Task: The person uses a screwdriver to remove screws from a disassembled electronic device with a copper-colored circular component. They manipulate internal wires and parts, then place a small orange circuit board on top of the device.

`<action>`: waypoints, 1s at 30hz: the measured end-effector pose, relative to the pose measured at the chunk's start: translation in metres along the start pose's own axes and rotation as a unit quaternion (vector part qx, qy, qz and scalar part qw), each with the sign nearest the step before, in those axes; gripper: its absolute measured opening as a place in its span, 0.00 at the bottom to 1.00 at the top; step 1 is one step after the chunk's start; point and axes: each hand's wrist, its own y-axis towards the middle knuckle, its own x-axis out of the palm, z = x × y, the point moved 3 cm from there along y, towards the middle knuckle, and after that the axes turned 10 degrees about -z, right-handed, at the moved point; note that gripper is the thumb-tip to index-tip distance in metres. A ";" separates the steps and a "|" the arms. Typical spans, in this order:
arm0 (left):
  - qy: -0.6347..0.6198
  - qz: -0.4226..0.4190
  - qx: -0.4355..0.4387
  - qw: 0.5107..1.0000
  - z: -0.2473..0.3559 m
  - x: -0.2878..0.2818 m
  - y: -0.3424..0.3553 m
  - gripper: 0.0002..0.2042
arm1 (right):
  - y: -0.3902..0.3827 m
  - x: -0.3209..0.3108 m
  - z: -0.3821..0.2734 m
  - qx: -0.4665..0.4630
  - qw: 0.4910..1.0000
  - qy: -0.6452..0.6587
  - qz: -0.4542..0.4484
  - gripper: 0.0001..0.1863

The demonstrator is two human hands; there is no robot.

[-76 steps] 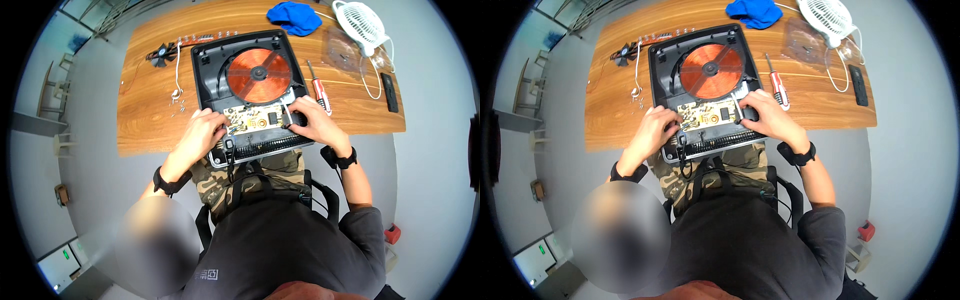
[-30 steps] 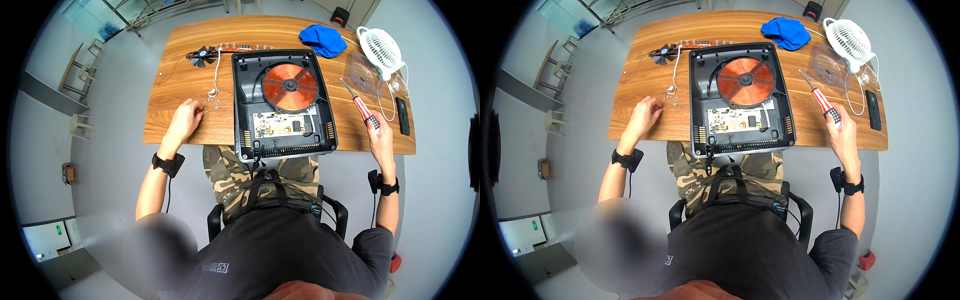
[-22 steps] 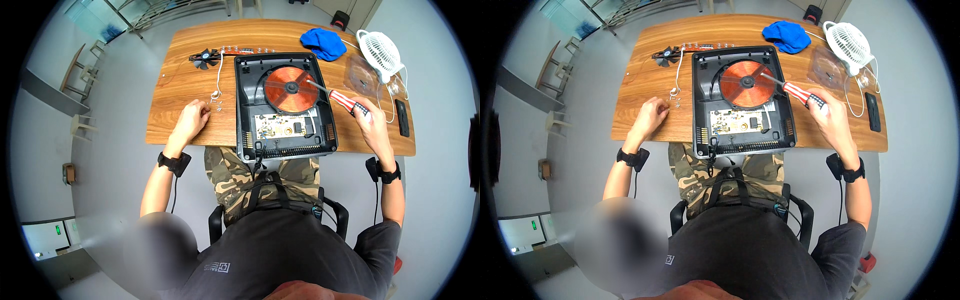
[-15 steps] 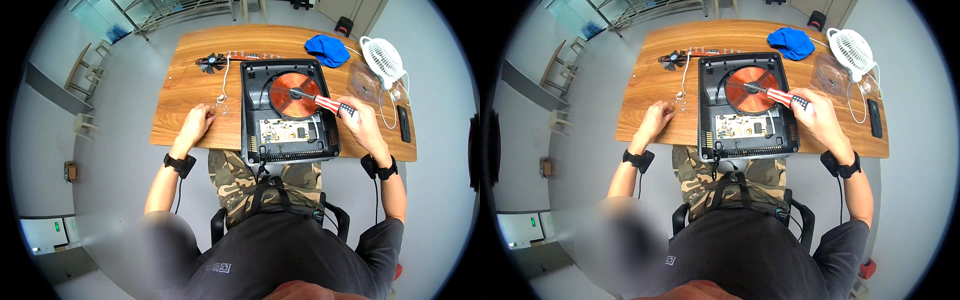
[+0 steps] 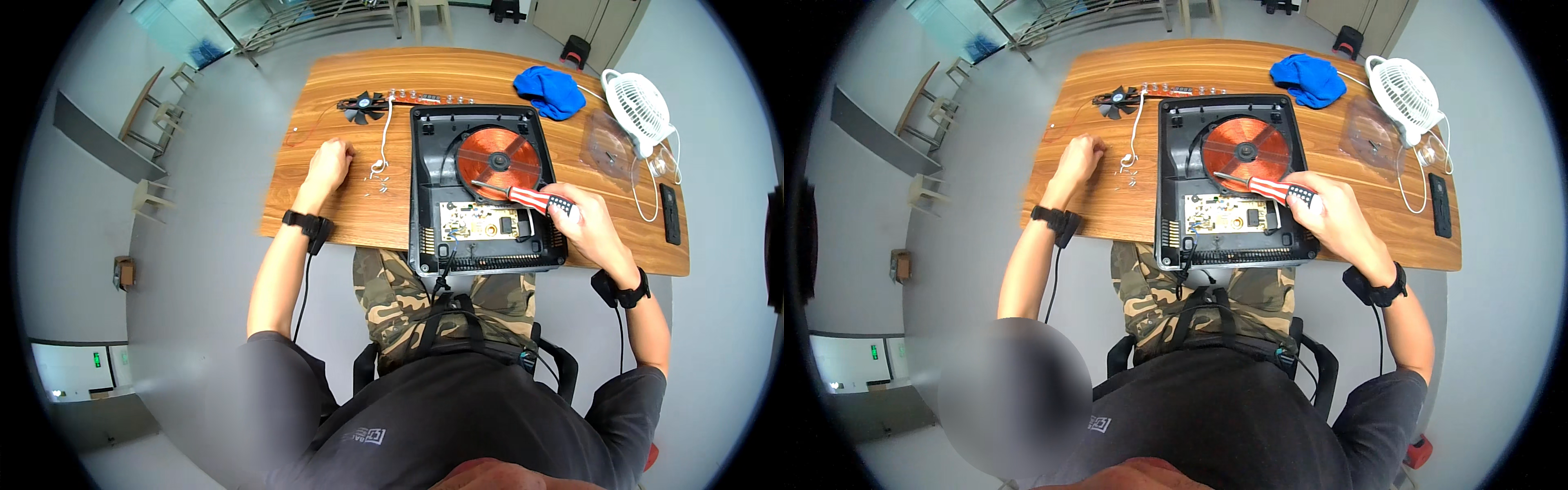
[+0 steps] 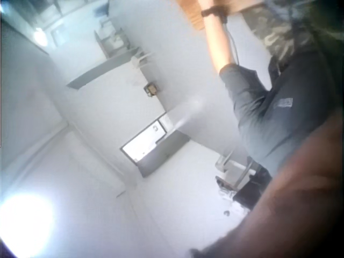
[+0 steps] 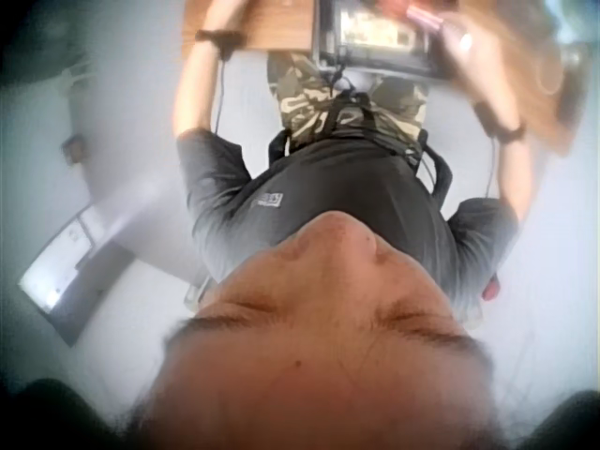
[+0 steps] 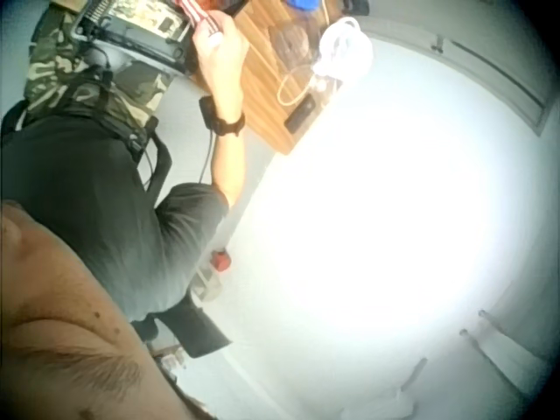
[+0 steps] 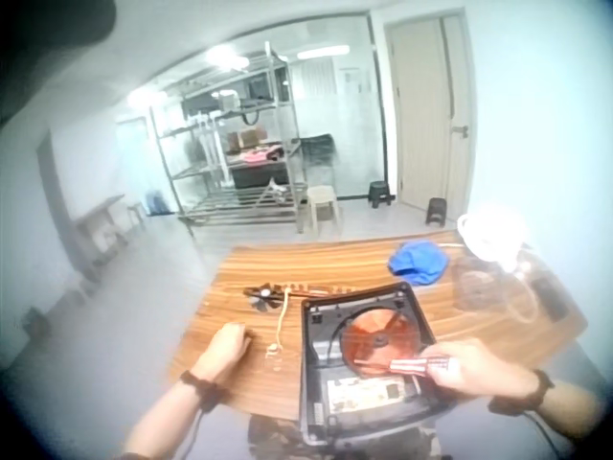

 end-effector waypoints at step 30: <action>-0.007 -0.020 -0.046 0.999 0.012 -0.029 0.018 0.05 | -0.005 0.003 0.011 -0.057 0.998 -0.012 -0.006 0.16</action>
